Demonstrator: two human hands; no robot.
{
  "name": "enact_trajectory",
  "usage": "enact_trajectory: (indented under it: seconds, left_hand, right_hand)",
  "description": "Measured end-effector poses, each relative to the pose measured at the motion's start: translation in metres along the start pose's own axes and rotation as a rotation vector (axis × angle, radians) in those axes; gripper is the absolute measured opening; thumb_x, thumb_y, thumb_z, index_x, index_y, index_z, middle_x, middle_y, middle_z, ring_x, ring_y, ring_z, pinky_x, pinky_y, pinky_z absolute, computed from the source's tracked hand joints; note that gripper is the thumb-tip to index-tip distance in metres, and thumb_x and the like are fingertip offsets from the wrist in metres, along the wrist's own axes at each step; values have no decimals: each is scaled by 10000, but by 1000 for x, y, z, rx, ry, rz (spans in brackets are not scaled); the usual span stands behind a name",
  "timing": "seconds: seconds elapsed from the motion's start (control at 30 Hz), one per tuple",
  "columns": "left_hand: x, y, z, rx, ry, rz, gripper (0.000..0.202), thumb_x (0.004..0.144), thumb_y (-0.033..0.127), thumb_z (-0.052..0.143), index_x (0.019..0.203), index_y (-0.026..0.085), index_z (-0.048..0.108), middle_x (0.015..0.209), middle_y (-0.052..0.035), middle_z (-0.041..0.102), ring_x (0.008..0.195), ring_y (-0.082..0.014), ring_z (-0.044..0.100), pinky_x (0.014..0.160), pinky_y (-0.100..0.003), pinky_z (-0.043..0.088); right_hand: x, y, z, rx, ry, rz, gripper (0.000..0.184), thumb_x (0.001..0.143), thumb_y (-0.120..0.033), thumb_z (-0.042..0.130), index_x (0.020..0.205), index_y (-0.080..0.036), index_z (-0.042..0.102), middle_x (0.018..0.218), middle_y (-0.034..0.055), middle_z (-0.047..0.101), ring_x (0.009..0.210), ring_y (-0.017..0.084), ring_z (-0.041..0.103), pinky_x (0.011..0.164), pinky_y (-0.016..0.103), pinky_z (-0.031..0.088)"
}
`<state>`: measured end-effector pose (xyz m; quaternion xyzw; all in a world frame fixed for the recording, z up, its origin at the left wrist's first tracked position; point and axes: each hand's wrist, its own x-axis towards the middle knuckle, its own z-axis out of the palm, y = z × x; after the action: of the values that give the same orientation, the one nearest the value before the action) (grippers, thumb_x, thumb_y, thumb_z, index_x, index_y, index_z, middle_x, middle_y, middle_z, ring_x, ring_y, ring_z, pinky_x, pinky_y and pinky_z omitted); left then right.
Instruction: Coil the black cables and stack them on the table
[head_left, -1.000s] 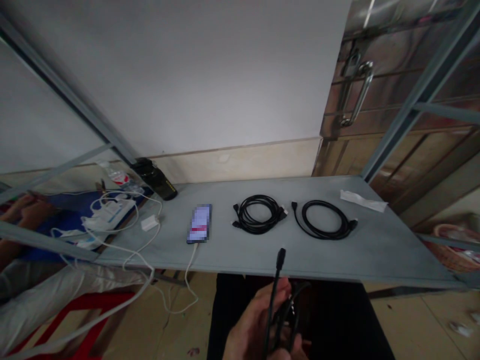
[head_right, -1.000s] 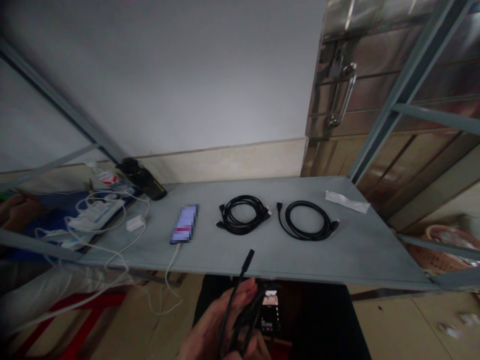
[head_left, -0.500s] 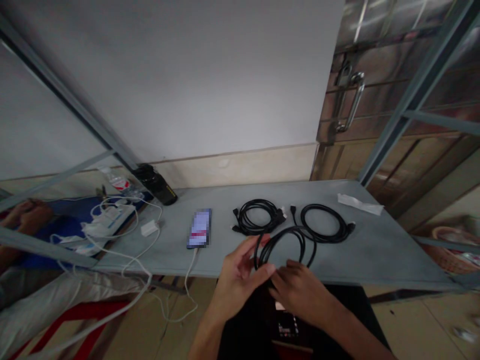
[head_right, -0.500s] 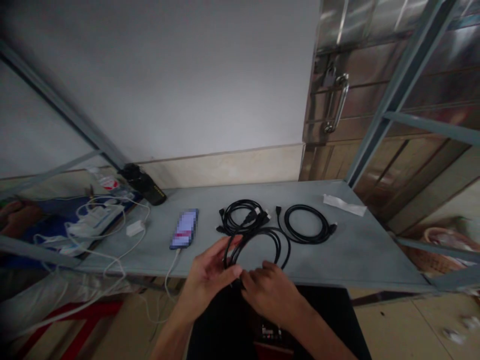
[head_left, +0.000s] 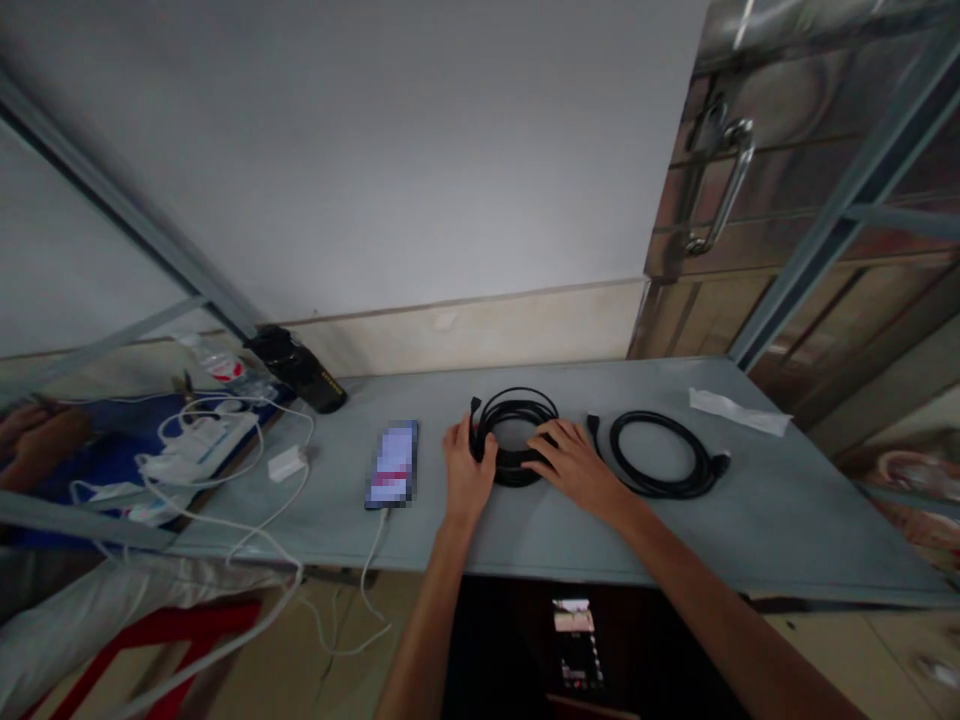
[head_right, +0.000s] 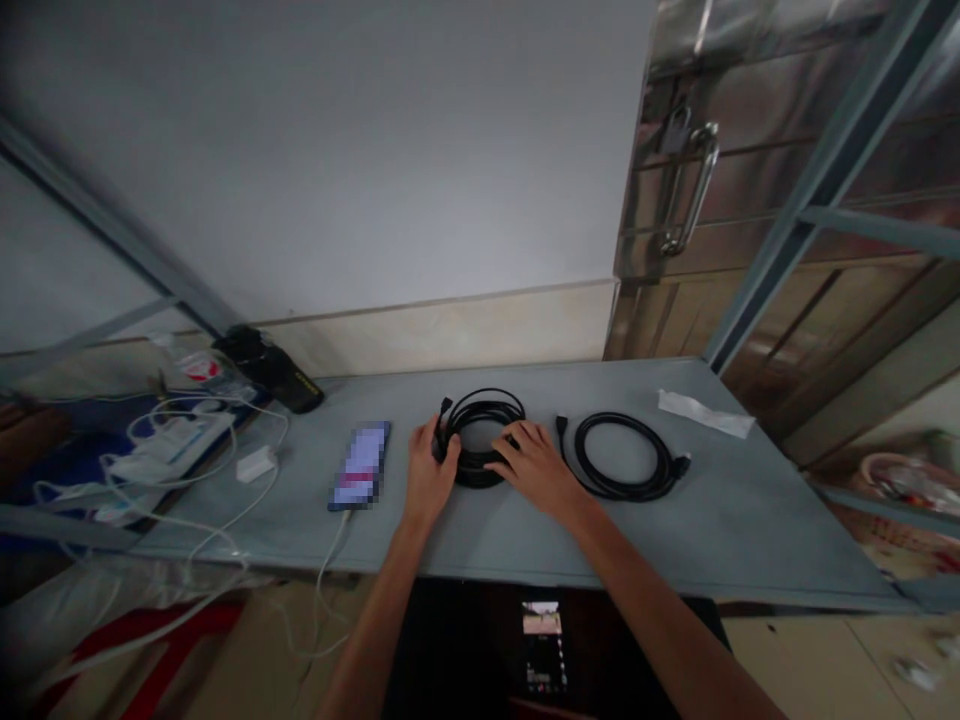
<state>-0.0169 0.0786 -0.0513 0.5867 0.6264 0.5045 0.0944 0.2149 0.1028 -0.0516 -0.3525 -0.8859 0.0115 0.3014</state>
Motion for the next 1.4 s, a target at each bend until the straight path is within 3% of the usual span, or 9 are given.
enact_trajectory:
  seconds: [0.1, 0.2, 0.3, 0.4, 0.47, 0.67, 1.1, 1.4]
  left_hand:
    - [-4, 1, -2, 61, 30, 31, 529, 1025, 371, 699, 1523, 204, 636, 1474, -197, 590, 1427, -370, 541, 1272, -636, 423]
    - [-4, 10, -5, 108, 27, 171, 441, 1060, 313, 675, 1494, 235, 664, 1554, -184, 575, 1480, -357, 511, 1263, -614, 441]
    - [-5, 19, -5, 111, -102, 378, 260, 1103, 235, 612, 1327, 260, 741, 1370, -122, 733, 1394, -311, 621, 1219, -580, 475]
    - [-8, 26, -4, 79, -264, 456, 155, 1108, 225, 623, 1088, 265, 771, 1074, -39, 817, 1138, -248, 753, 1178, -526, 508]
    - [-10, 28, -4, 70, -312, 460, 115, 1098, 264, 665, 1051, 262, 770, 1004, -26, 820, 1015, -233, 771, 1144, -508, 533]
    - [-11, 32, -7, 69, -349, 434, 129, 1046, 366, 768, 1105, 252, 777, 1005, -48, 807, 999, -255, 759, 1086, -506, 549]
    - [-13, 30, -8, 176, -453, 433, 415, 868, 367, 932, 1229, 264, 753, 1138, -73, 797, 1164, -335, 724, 1195, -581, 460]
    - [-14, 20, -2, 220, -381, 459, 352, 967, 339, 849, 1296, 251, 763, 1178, -86, 792, 1213, -333, 687, 1206, -564, 464]
  right_hand:
    - [-2, 4, 1, 108, 28, 30, 345, 1043, -373, 824, 1334, -225, 709, 1348, 136, 690, 1300, 344, 633, 1119, 544, 542]
    - [-2, 6, 0, 206, 71, 44, 398, 1015, -370, 856, 1344, -240, 672, 1379, 130, 670, 1319, 342, 629, 1157, 568, 538]
    - [-1, 8, -1, 288, 118, 51, 417, 987, -348, 882, 1319, -255, 648, 1378, 127, 659, 1313, 338, 628, 1164, 569, 542]
    - [-1, 9, -1, 343, 154, 86, 433, 969, -327, 890, 1310, -269, 630, 1396, 126, 651, 1336, 344, 612, 1166, 576, 541]
    - [-1, 10, -1, 361, 173, 104, 427, 967, -307, 878, 1310, -276, 626, 1417, 126, 645, 1363, 350, 597, 1174, 588, 531]
    - [-2, 10, -4, 356, 207, 100, 425, 915, -221, 823, 1293, -265, 633, 1442, 136, 642, 1412, 369, 559, 1200, 622, 479]
    - [-5, 10, -10, 338, 260, 154, 341, 975, -320, 756, 1292, -255, 648, 1428, 153, 662, 1402, 361, 577, 1211, 615, 484]
    - [-9, 0, -17, 191, 316, 115, 322, 1079, -311, 662, 1381, -232, 579, 1475, 180, 609, 1462, 349, 521, 1247, 610, 471]
